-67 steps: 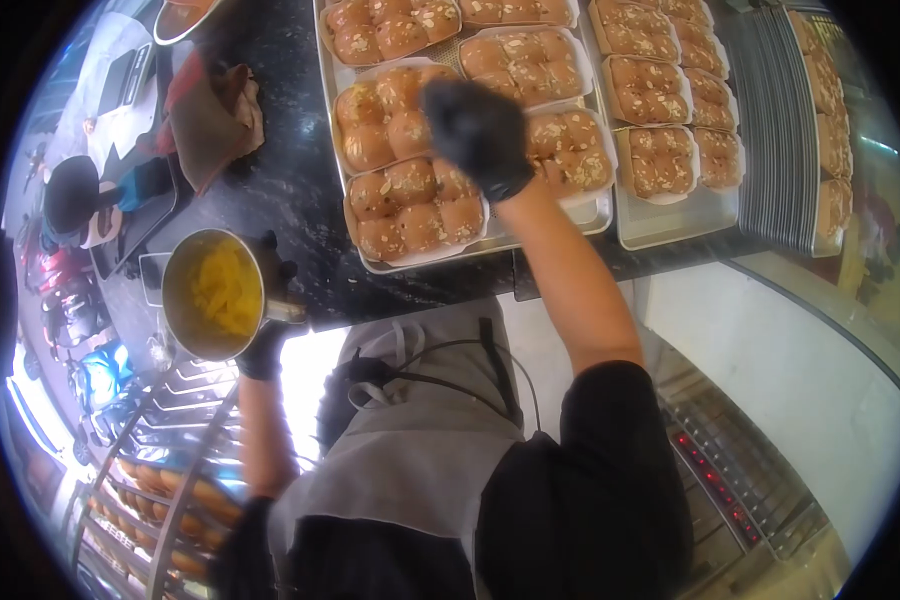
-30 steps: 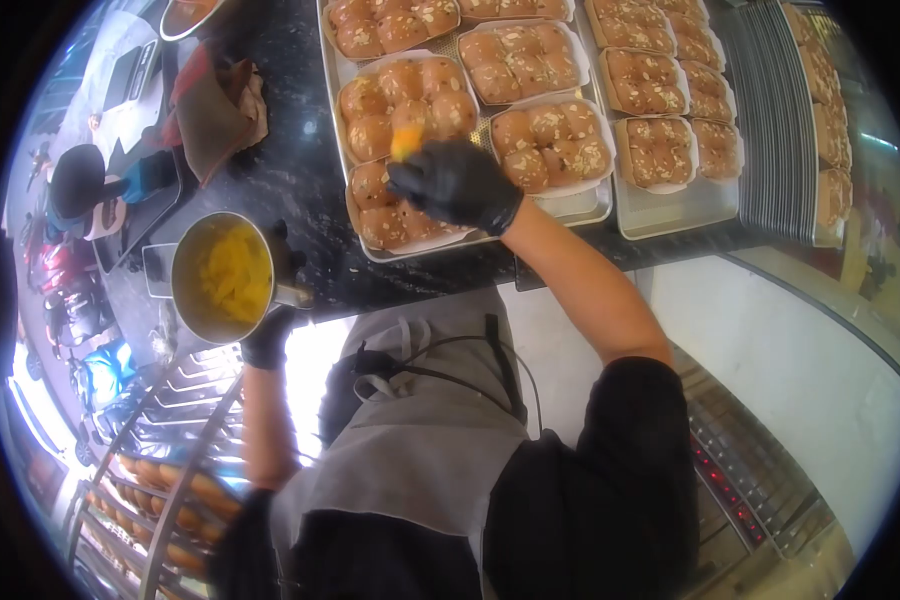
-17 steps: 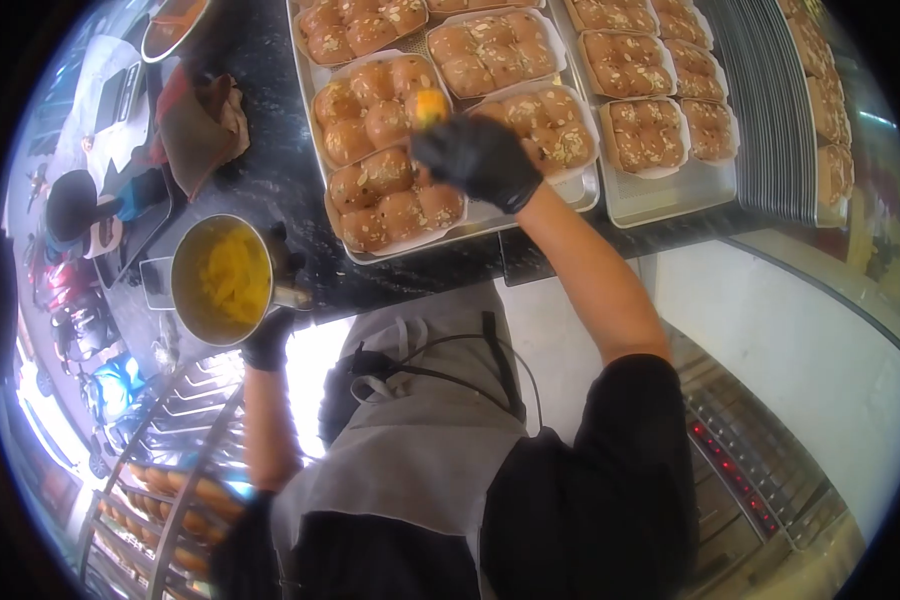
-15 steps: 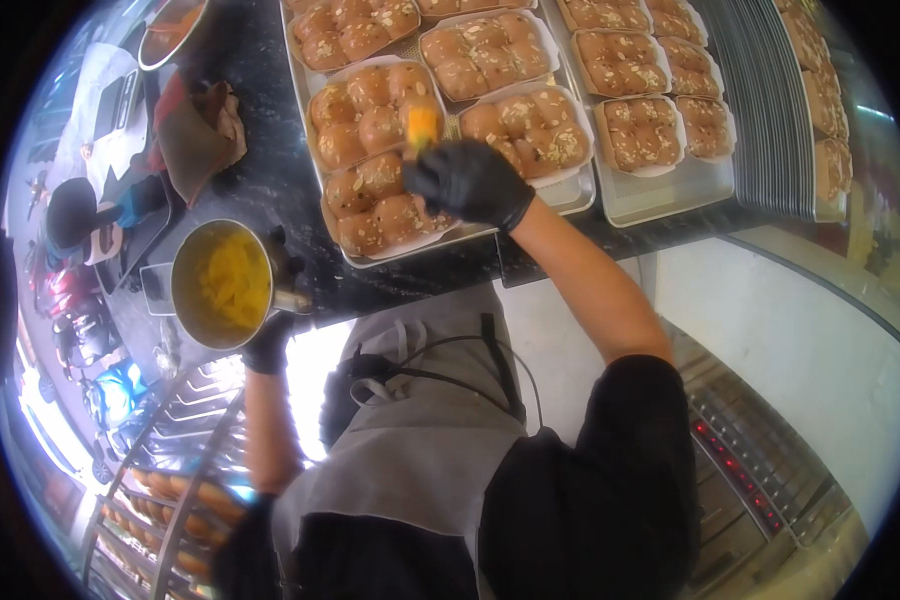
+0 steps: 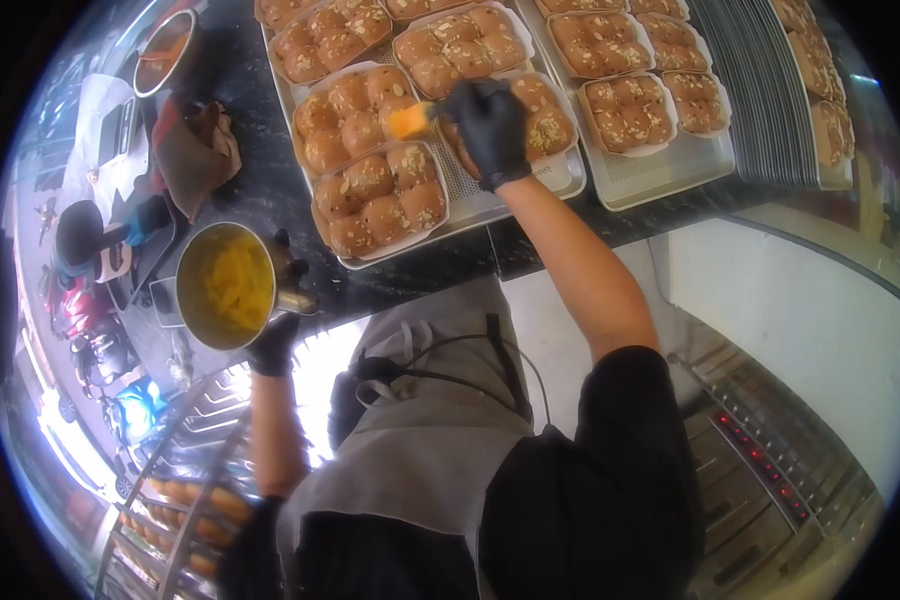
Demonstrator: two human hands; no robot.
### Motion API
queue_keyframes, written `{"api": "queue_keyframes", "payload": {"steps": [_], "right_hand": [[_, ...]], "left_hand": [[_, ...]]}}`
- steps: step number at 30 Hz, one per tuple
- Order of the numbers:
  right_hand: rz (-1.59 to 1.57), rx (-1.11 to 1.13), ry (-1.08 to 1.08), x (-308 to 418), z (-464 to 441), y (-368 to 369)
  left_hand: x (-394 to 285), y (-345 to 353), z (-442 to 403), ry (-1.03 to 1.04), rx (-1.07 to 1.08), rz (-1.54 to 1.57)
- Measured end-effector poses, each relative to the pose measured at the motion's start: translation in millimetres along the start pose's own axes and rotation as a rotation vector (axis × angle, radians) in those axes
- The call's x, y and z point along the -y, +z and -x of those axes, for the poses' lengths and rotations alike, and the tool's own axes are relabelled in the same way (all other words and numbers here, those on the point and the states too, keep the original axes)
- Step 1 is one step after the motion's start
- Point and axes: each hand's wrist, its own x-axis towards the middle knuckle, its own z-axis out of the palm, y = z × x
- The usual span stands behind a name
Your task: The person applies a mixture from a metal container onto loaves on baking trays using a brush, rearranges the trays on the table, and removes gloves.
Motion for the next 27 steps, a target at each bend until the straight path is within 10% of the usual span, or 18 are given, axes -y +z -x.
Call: {"api": "queue_keyframes", "payload": {"steps": [2, 3, 5, 7, 9, 11, 15, 17, 19, 20, 23, 27], "right_hand": [[0.059, -0.051, 0.010, -6, -4, -3], [0.094, -0.101, -0.191, -10, -1, 0], [0.128, -0.156, -0.383, -11, 4, 3], [0.682, 0.193, -1.053, -4, 5, 5], [0.659, 0.258, -1.024, -5, 19, 19], [0.628, 0.329, -0.998, -3, 22, 25], [0.741, 0.320, -0.983, -3, 24, 30], [0.655, 0.381, -1.001, -6, 23, 30], [0.341, 0.134, -0.792, -4, 25, 29], [-0.024, 0.082, -0.304, -6, 23, 30], [0.237, -0.039, -0.234, -12, 10, 2], [0.457, -0.096, -0.803, -9, 8, 5]], "left_hand": [[3, 2, 1, 0.074, 0.054, 0.549], [-2, 7, 1, 0.075, 0.051, 0.547], [-17, 18, -1, 0.033, -0.017, -0.439], [-6, 14, -2, -0.021, 0.024, 0.062], [-6, 18, -3, -0.070, 0.062, 0.564], [-21, 34, 1, 0.010, -0.020, 0.000], [-13, 28, 3, -0.057, -0.035, 0.437], [-10, 30, 2, 0.028, -0.065, -0.136], [2, 21, 1, -0.009, -0.060, 0.126], [8, 15, 2, -0.042, -0.057, 0.384], [-20, 39, 4, 0.007, 0.029, 0.289], [-18, 39, -6, 0.114, 0.107, 0.214]]}}
